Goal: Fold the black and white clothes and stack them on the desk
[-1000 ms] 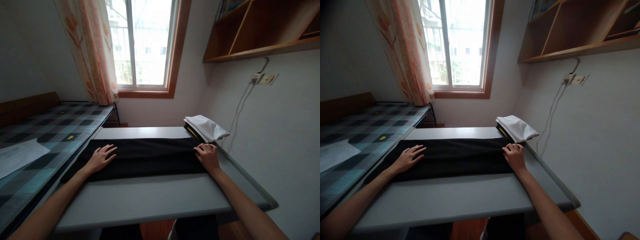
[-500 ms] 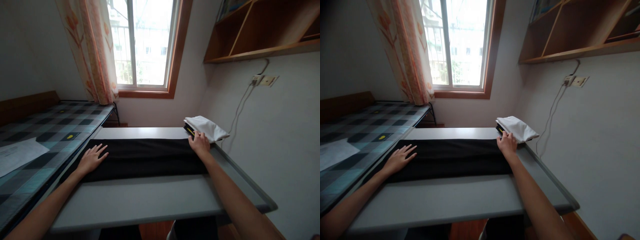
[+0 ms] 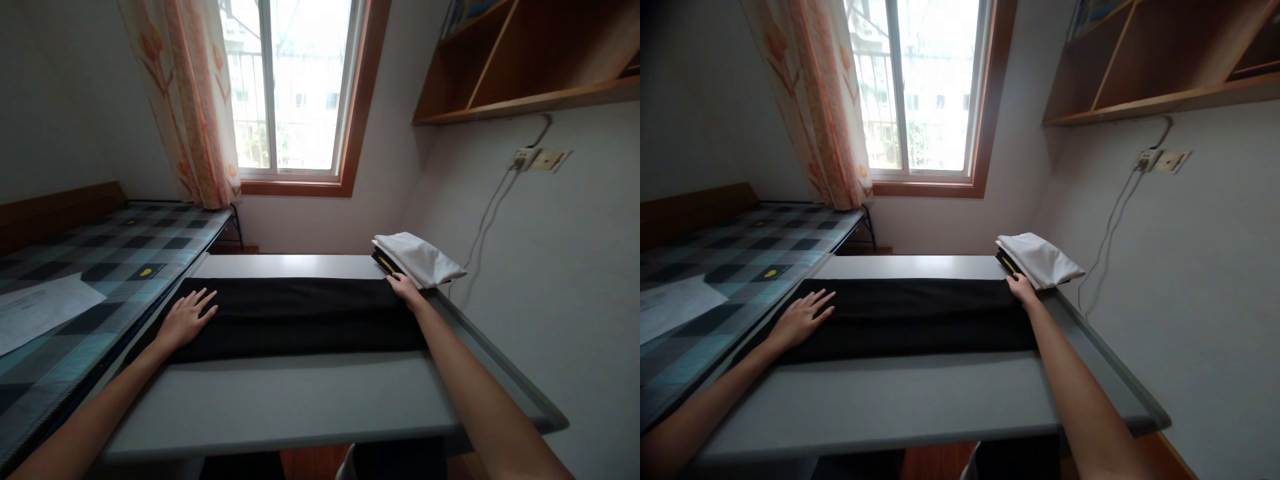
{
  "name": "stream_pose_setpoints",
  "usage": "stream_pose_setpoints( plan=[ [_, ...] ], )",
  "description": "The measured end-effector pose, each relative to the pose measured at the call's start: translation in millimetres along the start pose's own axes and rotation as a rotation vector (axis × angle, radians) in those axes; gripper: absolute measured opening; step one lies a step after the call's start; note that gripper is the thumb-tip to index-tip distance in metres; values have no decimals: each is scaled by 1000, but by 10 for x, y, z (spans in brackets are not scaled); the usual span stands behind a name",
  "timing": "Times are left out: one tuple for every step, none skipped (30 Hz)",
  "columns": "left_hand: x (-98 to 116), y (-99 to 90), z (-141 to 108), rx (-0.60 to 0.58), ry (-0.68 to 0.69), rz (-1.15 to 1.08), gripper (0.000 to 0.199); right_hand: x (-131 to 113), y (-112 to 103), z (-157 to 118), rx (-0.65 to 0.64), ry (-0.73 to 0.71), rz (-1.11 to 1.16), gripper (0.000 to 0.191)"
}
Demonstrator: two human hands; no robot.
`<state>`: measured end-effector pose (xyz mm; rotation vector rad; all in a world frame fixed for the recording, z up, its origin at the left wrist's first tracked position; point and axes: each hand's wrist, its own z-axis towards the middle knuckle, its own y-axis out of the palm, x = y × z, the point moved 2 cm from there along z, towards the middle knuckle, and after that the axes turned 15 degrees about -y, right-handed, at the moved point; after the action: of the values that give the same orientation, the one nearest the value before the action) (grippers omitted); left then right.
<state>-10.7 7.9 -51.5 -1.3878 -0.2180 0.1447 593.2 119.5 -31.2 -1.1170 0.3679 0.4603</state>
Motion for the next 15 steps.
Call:
stream_pose_setpoints(
  plan=[
    [2,-4,-3,3,-2,-4,58,-9,3,-37,-9,30,-31,47],
    [5,-7,-6,3,-3,-7,58,-35,0,-84,-21,49,-84,46],
    [7,-9,-10,1,-3,-8,58,-82,-7,-137,-36,47,-163,45],
    [10,-10,-13,0,-2,-7,58,-147,-17,-193,-55,28,-267,43],
    [14,-11,-16,1,0,-6,58,-226,-27,-246,-71,-5,-388,41],
    [17,-11,-19,2,2,-4,58,-314,-35,-295,-80,-50,-510,39],
    [19,-10,-20,4,2,-1,58,-404,-38,-335,-79,-110,-612,37],
    [22,-10,-21,5,2,2,58,-490,-34,-365,-69,-182,-676,36],
    [25,-10,-20,5,2,5,59,-563,-18,-386,-62,-267,-707,35],
    [27,-10,-20,6,1,7,58,-617,10,-399,-71,-357,-708,36],
    [28,-10,-19,5,-1,9,58,-646,49,-406,-103,-437,-685,38],
    [30,-11,-20,3,-2,8,58,-648,97,-407,-156,-494,-647,42],
    [31,-11,-22,1,-2,7,58,-626,147,-405,-218,-516,-604,47],
    [31,-12,-25,-2,-4,4,59,-583,193,-400,-278,-504,-564,52],
    [31,-12,-30,-6,-7,1,59,-528,233,-393,-327,-471,-531,57]
  ],
)
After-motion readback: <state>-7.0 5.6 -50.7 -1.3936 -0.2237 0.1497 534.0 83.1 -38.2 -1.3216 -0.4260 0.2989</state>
